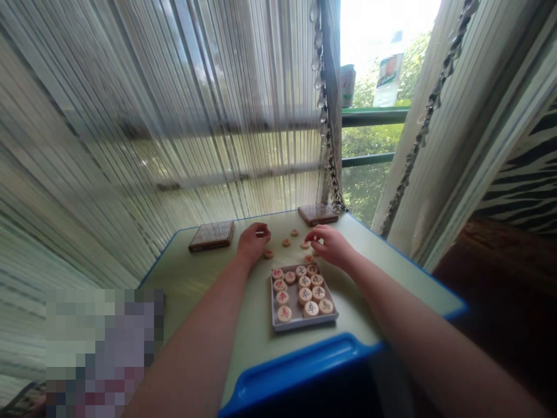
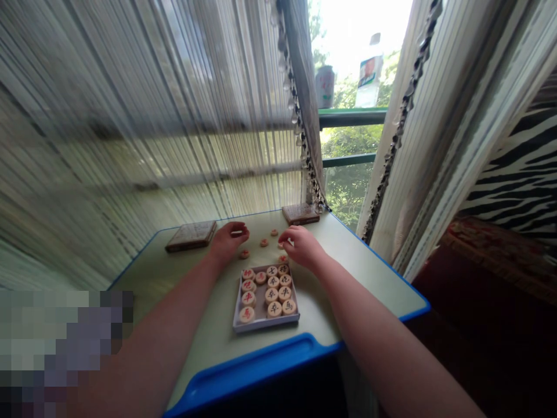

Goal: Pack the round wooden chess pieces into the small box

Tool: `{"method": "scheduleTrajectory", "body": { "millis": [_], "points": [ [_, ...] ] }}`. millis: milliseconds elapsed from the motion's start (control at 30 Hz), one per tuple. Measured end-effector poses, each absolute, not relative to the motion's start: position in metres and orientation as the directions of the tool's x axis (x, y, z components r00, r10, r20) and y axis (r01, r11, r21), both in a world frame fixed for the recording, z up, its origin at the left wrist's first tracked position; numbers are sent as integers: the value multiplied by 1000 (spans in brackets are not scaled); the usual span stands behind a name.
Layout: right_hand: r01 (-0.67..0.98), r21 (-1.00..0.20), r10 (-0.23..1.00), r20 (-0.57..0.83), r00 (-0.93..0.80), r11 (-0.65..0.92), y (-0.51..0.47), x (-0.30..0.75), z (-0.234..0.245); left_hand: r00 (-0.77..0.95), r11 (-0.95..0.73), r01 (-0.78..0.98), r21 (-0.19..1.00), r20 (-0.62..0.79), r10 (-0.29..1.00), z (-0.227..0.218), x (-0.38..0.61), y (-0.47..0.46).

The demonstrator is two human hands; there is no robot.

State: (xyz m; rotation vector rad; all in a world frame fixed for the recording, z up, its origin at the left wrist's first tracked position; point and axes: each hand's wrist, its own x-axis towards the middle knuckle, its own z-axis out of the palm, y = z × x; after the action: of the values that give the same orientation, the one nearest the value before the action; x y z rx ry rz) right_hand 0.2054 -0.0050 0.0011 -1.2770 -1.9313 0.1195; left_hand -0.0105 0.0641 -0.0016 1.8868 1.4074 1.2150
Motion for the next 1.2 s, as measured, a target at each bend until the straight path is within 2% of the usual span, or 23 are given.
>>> {"method": "scheduleTrajectory", "body": {
  "millis": [67,133,300,433,533,733,867,1033,1200],
  "points": [
    [708,-472,792,575,-204,525,-5,203,0,83,-344,291,893,335,939,3,-6,58],
    [687,-468,773,594,-222,556,-7,201,-2,151,-311,140,940,290,945,9,0,49],
    [687,-416,692,700,-177,596,-12,197,0,382,-197,15,980,176,907,29,18,24],
    [672,-404,657,736,-165,621,-15,195,3,466,-197,40,980,156,871,35,23,15],
    [648,-445,680,716,-157,618,-13,194,2,507,-175,67,982,118,854,31,22,15],
    [573,-568,743,660,-110,590,-12,191,0,438,-193,66,979,145,887,27,20,18],
    [544,-557,719,683,-131,628,-14,191,3,438,-200,76,977,148,887,32,21,15],
    [585,-522,717,679,-154,620,-16,189,4,441,-193,148,970,110,891,34,18,13],
    [601,-501,712,681,-171,623,-17,186,4,485,-173,77,982,115,867,29,13,18]
  ]
}}
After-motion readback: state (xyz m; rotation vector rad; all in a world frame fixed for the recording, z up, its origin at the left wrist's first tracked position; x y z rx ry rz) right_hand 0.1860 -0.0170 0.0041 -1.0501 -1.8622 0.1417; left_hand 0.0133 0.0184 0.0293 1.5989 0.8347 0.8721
